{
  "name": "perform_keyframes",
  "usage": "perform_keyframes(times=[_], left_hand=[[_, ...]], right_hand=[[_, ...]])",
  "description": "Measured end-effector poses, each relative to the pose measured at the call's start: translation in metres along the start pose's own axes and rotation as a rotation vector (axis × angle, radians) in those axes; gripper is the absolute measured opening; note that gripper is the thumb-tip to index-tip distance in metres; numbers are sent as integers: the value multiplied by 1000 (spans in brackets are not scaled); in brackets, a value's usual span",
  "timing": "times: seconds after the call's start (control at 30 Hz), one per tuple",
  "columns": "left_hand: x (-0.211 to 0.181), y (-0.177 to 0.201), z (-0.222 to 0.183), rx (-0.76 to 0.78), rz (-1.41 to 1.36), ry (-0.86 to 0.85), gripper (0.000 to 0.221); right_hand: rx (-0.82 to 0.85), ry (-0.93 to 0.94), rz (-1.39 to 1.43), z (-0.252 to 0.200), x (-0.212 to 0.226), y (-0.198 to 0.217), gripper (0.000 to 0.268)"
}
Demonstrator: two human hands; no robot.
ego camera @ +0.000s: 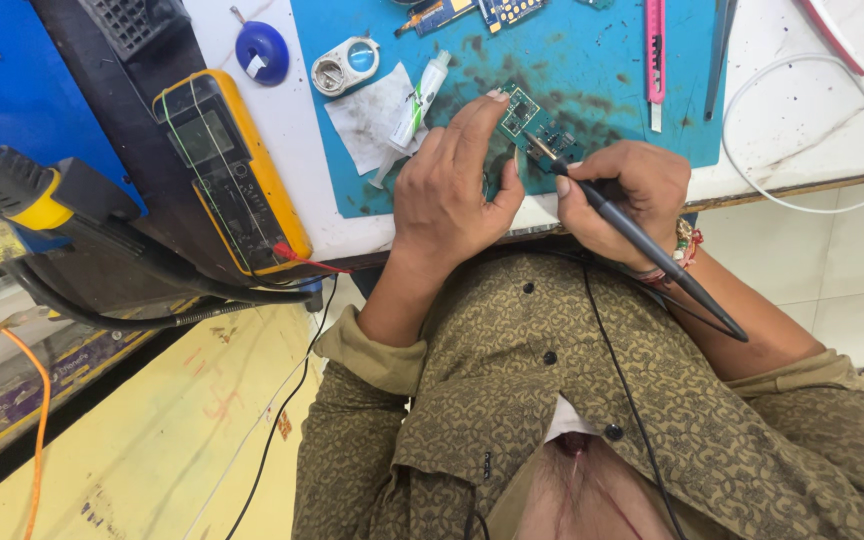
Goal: The person solders components onto a circuit board using a soldering iron and applies flux from a tube while holding the board with tweezers.
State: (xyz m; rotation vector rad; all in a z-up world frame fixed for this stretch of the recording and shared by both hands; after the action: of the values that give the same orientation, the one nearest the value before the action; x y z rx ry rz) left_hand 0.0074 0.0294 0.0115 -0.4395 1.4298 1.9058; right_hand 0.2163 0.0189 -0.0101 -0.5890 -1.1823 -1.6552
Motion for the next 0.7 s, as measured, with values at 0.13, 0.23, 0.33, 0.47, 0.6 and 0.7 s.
perform_keyframes(times=[0.13,0.23,0.33,0.47,0.6,0.7], left_hand=[[0,1,-1,-5,-11,-18,58],[0,0,-2,-11,-9,-25,58],[-1,0,-3,-25,-11,-34,59],[-2,2,-6,-28,-9,-32,59],[-2,0,-6,-38,-8,-46,59],[-3,2,-8,-76,-15,-68,57]], right_hand=[[-45,-8,25,-5,-3,1,16],[-73,-58,46,-10,-6,2,15],[-126,-162,106,-16,-11,4,14],[-219,-209,151,-3,-19,7,16],[-79,-229,-130,14,-3,26,14],[24,-160,-342,25,16,39,14]])
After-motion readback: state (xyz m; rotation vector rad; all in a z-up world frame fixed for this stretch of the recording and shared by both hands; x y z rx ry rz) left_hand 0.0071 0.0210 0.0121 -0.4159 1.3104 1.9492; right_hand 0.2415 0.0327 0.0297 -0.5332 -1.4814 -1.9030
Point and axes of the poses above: each hand's wrist, its own z-axis towards the middle knuckle, its own y-axis out of the back of the hand, x = y × z, the point moved 3 cm from there along z, towards the middle knuckle, and after that the axes turned 6 degrees about -x, right-handed, at the moved point
